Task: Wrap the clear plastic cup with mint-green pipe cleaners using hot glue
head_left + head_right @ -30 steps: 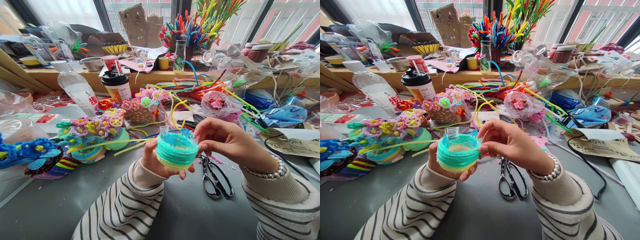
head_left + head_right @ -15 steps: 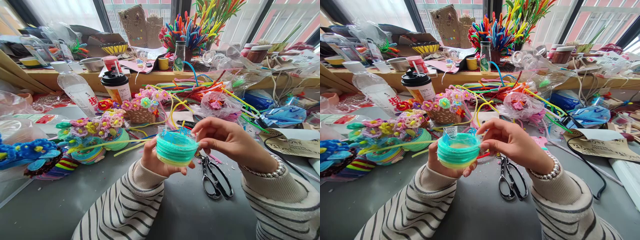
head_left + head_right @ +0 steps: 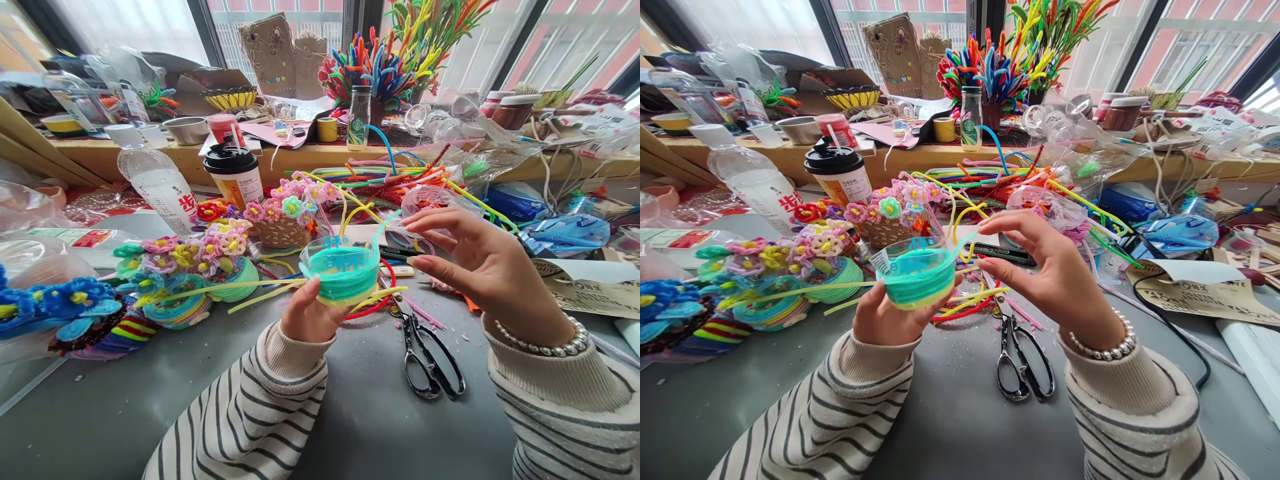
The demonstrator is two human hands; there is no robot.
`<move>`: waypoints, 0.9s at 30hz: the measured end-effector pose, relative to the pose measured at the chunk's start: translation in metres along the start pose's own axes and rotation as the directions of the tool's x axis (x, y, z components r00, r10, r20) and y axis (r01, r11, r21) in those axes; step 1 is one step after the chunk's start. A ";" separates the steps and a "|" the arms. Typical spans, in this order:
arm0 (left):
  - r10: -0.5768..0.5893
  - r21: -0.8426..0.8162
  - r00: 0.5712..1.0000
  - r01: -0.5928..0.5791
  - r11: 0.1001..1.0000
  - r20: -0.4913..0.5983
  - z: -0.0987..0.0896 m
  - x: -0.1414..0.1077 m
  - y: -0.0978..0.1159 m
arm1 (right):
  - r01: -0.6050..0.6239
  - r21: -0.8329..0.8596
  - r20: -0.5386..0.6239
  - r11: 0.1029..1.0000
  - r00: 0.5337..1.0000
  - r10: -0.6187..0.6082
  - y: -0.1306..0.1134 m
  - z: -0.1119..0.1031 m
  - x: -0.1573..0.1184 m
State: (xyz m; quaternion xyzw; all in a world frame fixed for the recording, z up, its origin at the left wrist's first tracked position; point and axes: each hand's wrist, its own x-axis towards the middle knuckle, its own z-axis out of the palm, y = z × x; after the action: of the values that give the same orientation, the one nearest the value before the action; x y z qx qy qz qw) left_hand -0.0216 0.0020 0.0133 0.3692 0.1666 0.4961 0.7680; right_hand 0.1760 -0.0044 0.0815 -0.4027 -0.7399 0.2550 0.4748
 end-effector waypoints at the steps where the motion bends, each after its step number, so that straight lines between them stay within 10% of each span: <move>1: 0.109 0.061 0.994 -0.107 0.992 -0.032 -0.001 0.002 -0.003 | 0.000 -0.029 0.010 1.000 1.000 0.000 -0.001 0.000 0.000; 12: 0.568 0.833 0.822 -0.285 0.474 -0.043 -0.003 -0.001 -0.021 | 0.118 -0.263 0.110 0.957 0.990 -0.092 -0.009 0.028 -0.007; 20: 0.666 0.948 0.737 -0.282 0.149 0.114 0.001 -0.003 -0.020 | 0.054 -0.204 0.119 0.977 0.992 -0.030 -0.008 0.042 -0.011; 27: 0.687 0.946 0.708 -0.310 0.093 0.164 0.001 -0.003 -0.022 | 0.018 -0.165 0.143 0.986 0.990 0.006 -0.006 0.043 -0.011</move>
State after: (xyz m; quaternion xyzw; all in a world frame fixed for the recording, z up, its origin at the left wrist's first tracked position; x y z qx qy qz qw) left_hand -0.0084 -0.0060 -0.0021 0.6868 0.4045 0.5869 0.1419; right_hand 0.1374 -0.0170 0.0627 -0.4194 -0.7919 0.2193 0.3859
